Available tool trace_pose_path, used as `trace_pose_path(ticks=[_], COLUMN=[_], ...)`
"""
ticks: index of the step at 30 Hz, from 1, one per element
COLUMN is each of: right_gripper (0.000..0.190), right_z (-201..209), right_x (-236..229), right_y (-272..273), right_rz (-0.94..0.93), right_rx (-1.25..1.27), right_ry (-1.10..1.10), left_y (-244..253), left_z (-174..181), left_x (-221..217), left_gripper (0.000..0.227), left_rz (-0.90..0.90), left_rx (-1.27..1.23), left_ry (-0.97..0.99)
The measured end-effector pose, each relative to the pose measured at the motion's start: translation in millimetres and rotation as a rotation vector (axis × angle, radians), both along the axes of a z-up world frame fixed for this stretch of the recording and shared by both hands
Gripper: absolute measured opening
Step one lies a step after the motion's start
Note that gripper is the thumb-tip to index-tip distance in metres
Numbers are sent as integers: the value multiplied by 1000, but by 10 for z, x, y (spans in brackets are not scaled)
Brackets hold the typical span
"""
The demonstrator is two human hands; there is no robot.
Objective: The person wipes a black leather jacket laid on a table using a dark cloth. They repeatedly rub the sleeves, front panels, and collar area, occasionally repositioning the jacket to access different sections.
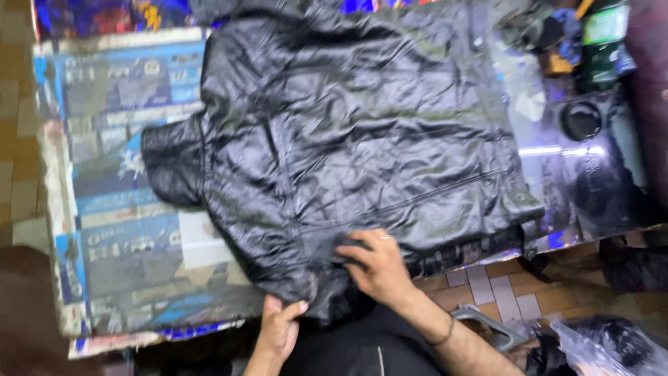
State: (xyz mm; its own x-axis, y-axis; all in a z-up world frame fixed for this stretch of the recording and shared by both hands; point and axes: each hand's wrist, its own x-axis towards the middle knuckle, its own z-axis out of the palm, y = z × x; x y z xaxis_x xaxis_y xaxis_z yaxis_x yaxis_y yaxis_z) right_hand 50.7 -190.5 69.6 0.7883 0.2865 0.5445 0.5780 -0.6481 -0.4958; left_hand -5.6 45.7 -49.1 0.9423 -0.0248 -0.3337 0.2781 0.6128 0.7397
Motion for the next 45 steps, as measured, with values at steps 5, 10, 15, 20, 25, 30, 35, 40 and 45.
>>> trace_pose_path(ticks=[5,10,15,20,25,30,35,40,45], right_gripper=[39,39,35,44,20,31,18,32,44], right_z=[-57,-355,-884,-1339,-1330,-1157,-1173,-1098,-911], right_x=[128,151,224,282,189,206,228,131,-45], right_y=[-1232,-2916,-4099,-4459,-4475,-4565,-4729,-4635,-4383], right_rz=[-368,-751,-958,-1000,-1074,-986,-932,-805,-973], right_rx=[94,132,98,-174,-69,284,296,27,68], right_ry=[-170,-227,-329,-162,-149,-11,76,-82,-272], left_y=[55,33,139,146,207,418,431,402,-199], left_z=[-170,-609,-1013,-1014,-943,-1062,-1106,-976,-828], left_x=[-46,-75,-37,73,273,411,605,483,1075], left_gripper=[85,82,73,69,75,74,66,59,53], left_rz=[54,167,247,299,265,236,318,433,448], left_rx=[14,22,-7,56,276,552,665,731,692], left_ry=[-39,-127,-238,-309,-406,-539,-400,-185,-85])
